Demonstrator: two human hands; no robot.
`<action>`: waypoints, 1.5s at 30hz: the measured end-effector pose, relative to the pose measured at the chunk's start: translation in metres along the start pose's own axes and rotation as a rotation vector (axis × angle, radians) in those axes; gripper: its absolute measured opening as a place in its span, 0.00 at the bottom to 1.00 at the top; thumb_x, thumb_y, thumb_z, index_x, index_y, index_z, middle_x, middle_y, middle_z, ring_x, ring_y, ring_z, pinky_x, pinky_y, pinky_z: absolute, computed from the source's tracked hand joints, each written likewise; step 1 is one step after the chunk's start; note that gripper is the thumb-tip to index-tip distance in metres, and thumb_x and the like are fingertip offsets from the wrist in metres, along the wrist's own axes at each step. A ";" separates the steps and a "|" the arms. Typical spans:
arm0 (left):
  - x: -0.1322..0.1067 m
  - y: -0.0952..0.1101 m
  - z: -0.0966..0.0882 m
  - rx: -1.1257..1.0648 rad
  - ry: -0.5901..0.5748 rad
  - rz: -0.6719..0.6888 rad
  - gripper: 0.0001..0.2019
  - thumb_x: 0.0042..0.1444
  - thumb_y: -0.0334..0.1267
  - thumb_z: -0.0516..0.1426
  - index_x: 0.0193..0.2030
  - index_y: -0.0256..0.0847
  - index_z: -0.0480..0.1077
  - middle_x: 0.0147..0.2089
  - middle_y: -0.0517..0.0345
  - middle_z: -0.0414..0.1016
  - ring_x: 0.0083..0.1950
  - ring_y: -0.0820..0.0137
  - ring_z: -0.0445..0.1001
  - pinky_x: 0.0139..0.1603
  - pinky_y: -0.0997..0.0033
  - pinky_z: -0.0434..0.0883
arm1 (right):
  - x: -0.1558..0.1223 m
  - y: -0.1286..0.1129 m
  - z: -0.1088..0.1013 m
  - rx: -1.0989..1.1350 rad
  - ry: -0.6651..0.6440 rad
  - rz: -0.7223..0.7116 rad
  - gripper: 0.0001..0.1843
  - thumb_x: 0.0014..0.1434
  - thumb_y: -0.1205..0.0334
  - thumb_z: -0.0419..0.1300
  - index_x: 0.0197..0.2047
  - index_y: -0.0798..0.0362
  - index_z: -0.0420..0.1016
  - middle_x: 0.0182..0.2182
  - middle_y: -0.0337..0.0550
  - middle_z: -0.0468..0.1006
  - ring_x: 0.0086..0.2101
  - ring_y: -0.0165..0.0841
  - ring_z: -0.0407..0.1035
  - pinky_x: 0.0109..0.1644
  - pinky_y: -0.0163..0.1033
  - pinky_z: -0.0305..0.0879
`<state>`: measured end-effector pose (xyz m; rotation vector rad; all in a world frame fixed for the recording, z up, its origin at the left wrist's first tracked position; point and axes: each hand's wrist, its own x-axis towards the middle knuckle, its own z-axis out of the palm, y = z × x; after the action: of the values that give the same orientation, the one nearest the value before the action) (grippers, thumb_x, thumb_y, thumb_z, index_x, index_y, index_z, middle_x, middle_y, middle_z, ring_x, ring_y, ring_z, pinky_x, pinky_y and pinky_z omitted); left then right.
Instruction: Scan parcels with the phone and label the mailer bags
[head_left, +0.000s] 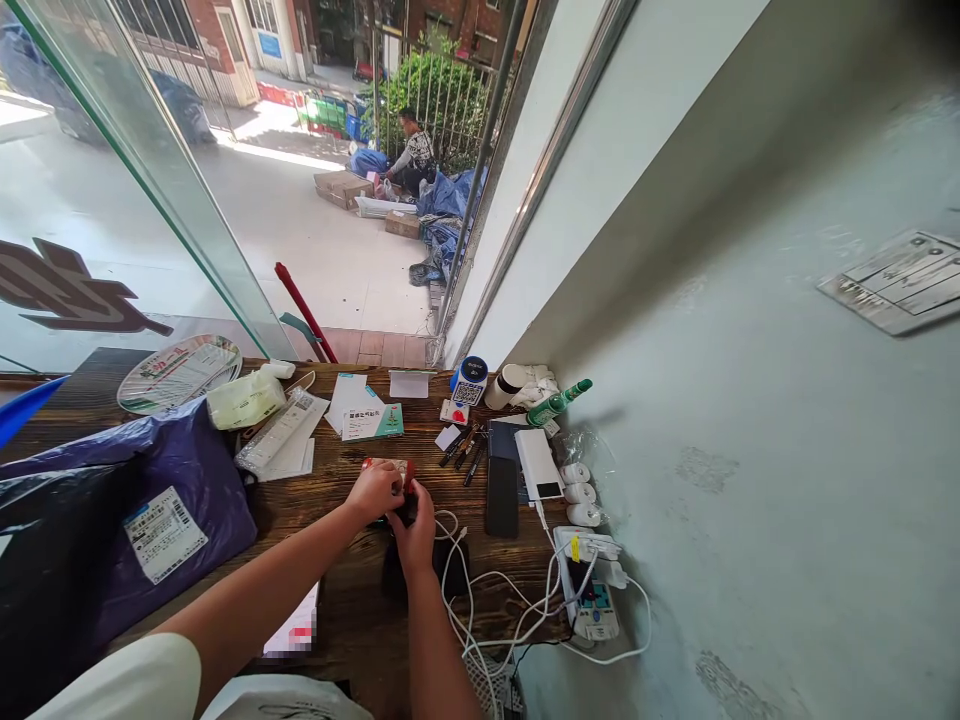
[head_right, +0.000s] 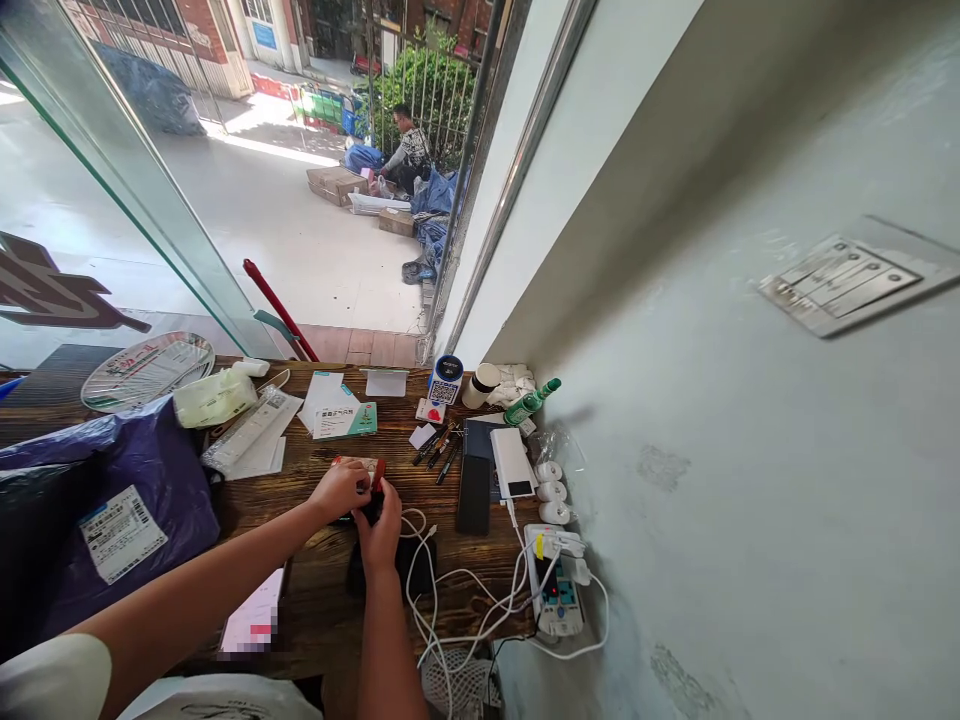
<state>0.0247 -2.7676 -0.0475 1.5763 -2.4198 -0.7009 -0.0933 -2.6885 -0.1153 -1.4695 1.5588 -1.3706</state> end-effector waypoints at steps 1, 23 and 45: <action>0.000 -0.001 -0.002 -0.004 -0.005 0.006 0.02 0.50 0.32 0.60 0.28 0.37 0.73 0.33 0.55 0.74 0.43 0.66 0.71 0.49 0.62 0.68 | 0.000 0.001 0.000 0.003 -0.003 0.006 0.32 0.53 0.58 0.65 0.60 0.52 0.64 0.55 0.54 0.72 0.54 0.46 0.67 0.58 0.57 0.64; -0.045 -0.032 -0.011 -0.451 0.258 -0.367 0.05 0.57 0.36 0.59 0.35 0.35 0.70 0.36 0.57 0.74 0.40 0.70 0.73 0.45 0.64 0.72 | -0.001 0.008 -0.005 -0.025 -0.009 0.183 0.37 0.49 0.42 0.63 0.56 0.58 0.66 0.52 0.61 0.73 0.53 0.50 0.68 0.58 0.57 0.63; -0.466 -0.274 -0.088 -0.234 1.008 -0.925 0.16 0.46 0.55 0.53 0.30 0.45 0.70 0.41 0.50 0.77 0.45 0.58 0.76 0.52 0.56 0.72 | -0.053 -0.072 0.055 -0.444 0.311 0.004 0.44 0.50 0.32 0.57 0.55 0.64 0.68 0.44 0.72 0.74 0.46 0.60 0.70 0.48 0.64 0.69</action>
<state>0.4821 -2.4654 -0.0478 2.1568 -0.8444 -0.1492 -0.0069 -2.6433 -0.0761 -1.5494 2.1725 -1.3570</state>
